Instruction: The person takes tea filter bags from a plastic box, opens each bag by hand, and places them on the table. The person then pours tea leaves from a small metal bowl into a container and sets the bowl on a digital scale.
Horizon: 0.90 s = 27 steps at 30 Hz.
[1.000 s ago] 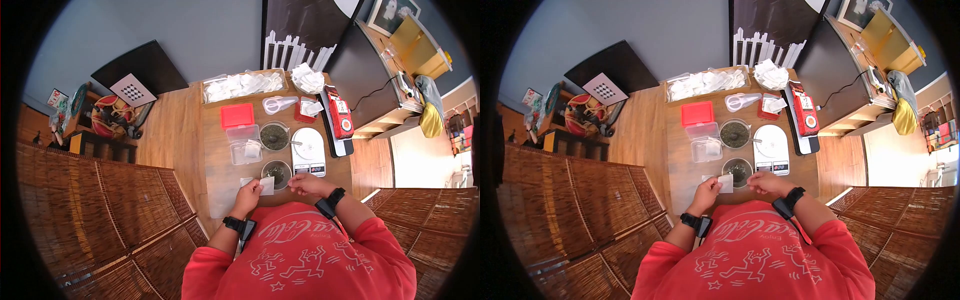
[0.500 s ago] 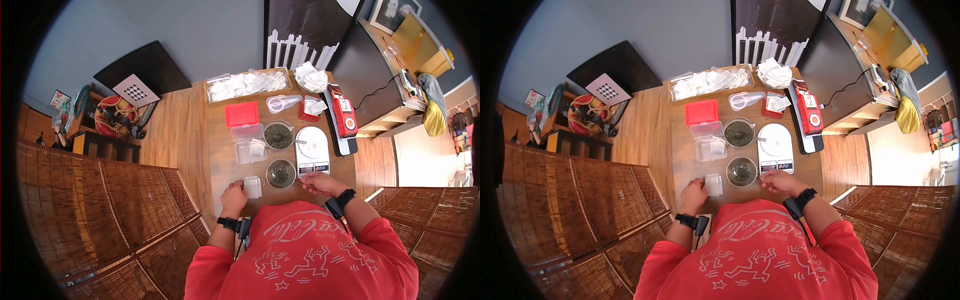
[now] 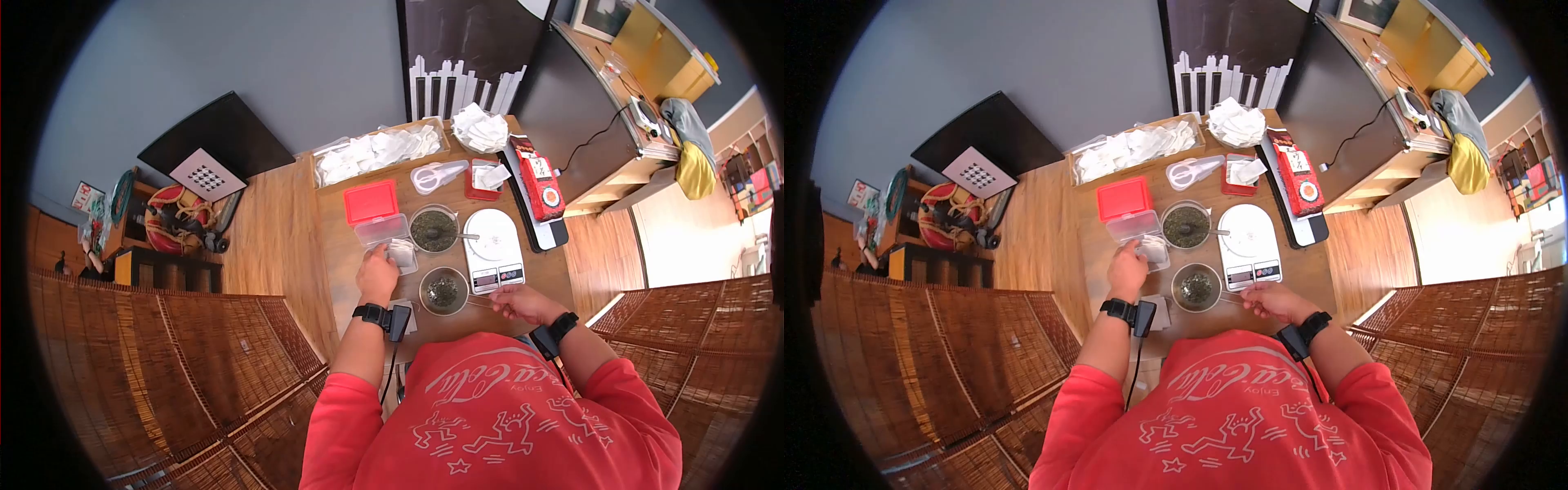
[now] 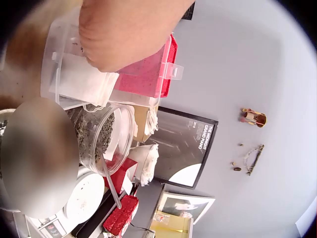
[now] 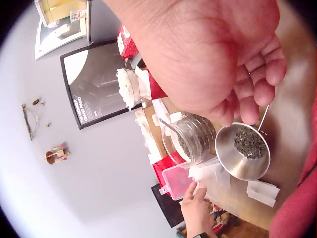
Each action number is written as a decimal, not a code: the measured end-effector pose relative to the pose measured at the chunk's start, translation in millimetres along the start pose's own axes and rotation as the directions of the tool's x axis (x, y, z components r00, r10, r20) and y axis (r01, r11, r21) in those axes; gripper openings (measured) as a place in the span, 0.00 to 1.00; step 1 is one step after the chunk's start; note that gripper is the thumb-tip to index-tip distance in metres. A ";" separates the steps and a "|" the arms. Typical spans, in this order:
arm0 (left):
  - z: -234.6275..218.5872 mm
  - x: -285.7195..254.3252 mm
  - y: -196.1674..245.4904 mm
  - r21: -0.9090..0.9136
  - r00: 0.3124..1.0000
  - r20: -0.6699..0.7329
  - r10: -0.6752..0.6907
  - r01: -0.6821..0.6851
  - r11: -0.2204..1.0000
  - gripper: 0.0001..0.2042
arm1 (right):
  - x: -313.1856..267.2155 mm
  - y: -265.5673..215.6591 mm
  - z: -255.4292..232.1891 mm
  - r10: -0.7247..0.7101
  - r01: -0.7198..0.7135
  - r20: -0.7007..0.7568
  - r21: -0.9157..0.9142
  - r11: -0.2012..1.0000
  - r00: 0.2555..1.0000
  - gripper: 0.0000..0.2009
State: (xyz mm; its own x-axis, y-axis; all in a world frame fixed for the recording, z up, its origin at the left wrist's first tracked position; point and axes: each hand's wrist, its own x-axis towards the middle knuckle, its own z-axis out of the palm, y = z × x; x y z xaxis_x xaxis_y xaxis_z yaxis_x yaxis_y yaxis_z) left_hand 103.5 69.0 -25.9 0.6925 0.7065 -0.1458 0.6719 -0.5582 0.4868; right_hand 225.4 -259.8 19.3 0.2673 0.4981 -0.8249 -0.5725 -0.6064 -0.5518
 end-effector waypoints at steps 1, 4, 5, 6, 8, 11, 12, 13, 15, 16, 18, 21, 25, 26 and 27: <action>1.4 1.9 -0.3 0.002 1.000 0.006 0.009 -0.009 1.000 0.16 | -1.5 1.6 -1.5 0.002 -0.002 0.004 0.002 1.000 1.000 0.10; 3.5 3.7 -1.2 -0.003 0.998 0.054 0.010 -0.010 1.000 0.15 | -3.2 8.1 -6.7 0.002 -0.002 0.002 0.011 1.000 1.000 0.10; 2.3 3.4 -0.7 -0.009 0.997 0.081 0.000 0.000 1.000 0.13 | -3.2 9.9 -8.1 -0.001 0.001 0.001 0.009 1.000 1.000 0.10; 0.6 2.8 -0.4 -0.014 0.994 0.106 -0.011 0.012 1.000 0.11 | -3.0 10.8 -9.0 0.000 0.000 0.001 0.010 1.000 1.000 0.10; -6.0 -2.9 6.8 -0.010 0.997 0.074 0.020 -0.019 1.000 0.09 | -2.6 9.8 -10.0 0.002 -0.003 0.007 0.022 1.000 1.000 0.10; -23.9 -16.9 17.0 -0.028 0.978 -0.007 0.209 -0.209 0.977 0.07 | -1.8 3.3 -8.3 -0.018 0.018 0.005 -0.021 1.000 1.000 0.11; -31.7 -23.4 21.3 -0.044 0.930 -0.058 0.362 -0.365 0.930 0.06 | -1.3 -0.6 -5.1 -0.018 0.018 0.005 -0.022 1.000 1.000 0.11; -39.2 -31.3 27.6 -0.045 0.930 -0.058 0.363 -0.365 0.930 0.06 | -1.4 -7.0 1.8 -0.156 0.153 -0.010 -0.140 0.978 0.988 0.13; -53.4 -51.0 43.4 -0.241 0.887 -0.090 0.453 -0.461 0.854 0.05 | -7.7 -25.3 19.0 -0.290 0.277 -0.012 -0.260 0.925 0.957 0.15; -60.7 -61.2 51.9 -0.245 0.887 -0.091 0.453 -0.461 0.853 0.05 | -15.7 -39.7 30.0 -0.413 0.378 -0.020 -0.365 0.851 0.911 0.16; -72.5 -79.9 65.2 -0.523 0.936 0.121 0.330 -0.223 0.822 0.06 | -19.9 -56.5 44.9 -0.529 0.460 -0.014 -0.472 0.752 0.849 0.18; -66.4 -93.9 63.4 -0.677 0.922 0.217 0.321 -0.095 0.730 0.06 | -22.0 -73.3 62.5 -0.661 0.608 0.053 -0.454 0.651 0.748 0.16; -48.5 -100.9 53.6 -0.824 0.913 0.290 0.287 0.085 0.560 0.05 | -5.8 -67.3 65.0 -0.635 0.575 0.055 -0.488 0.656 0.771 0.13; -43.5 -101.2 51.1 -0.850 0.907 0.333 0.258 0.170 0.498 0.06 | -4.5 -67.0 66.2 -0.606 0.560 0.047 -0.443 0.700 0.794 0.13; -38.8 -101.5 48.8 -0.853 0.909 0.330 0.254 0.171 0.494 0.06 | -3.3 -66.5 67.3 -0.575 0.541 0.039 -0.396 0.742 0.817 0.13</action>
State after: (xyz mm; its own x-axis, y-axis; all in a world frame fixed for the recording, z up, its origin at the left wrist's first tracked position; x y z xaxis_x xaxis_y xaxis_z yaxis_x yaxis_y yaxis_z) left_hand 55.8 -13.1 46.0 0.8871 0.3567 -0.2930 0.2266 0.2164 0.9496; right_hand 210.4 -179.4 67.1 0.5171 0.7803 -0.3518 0.0270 -0.4256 -0.9045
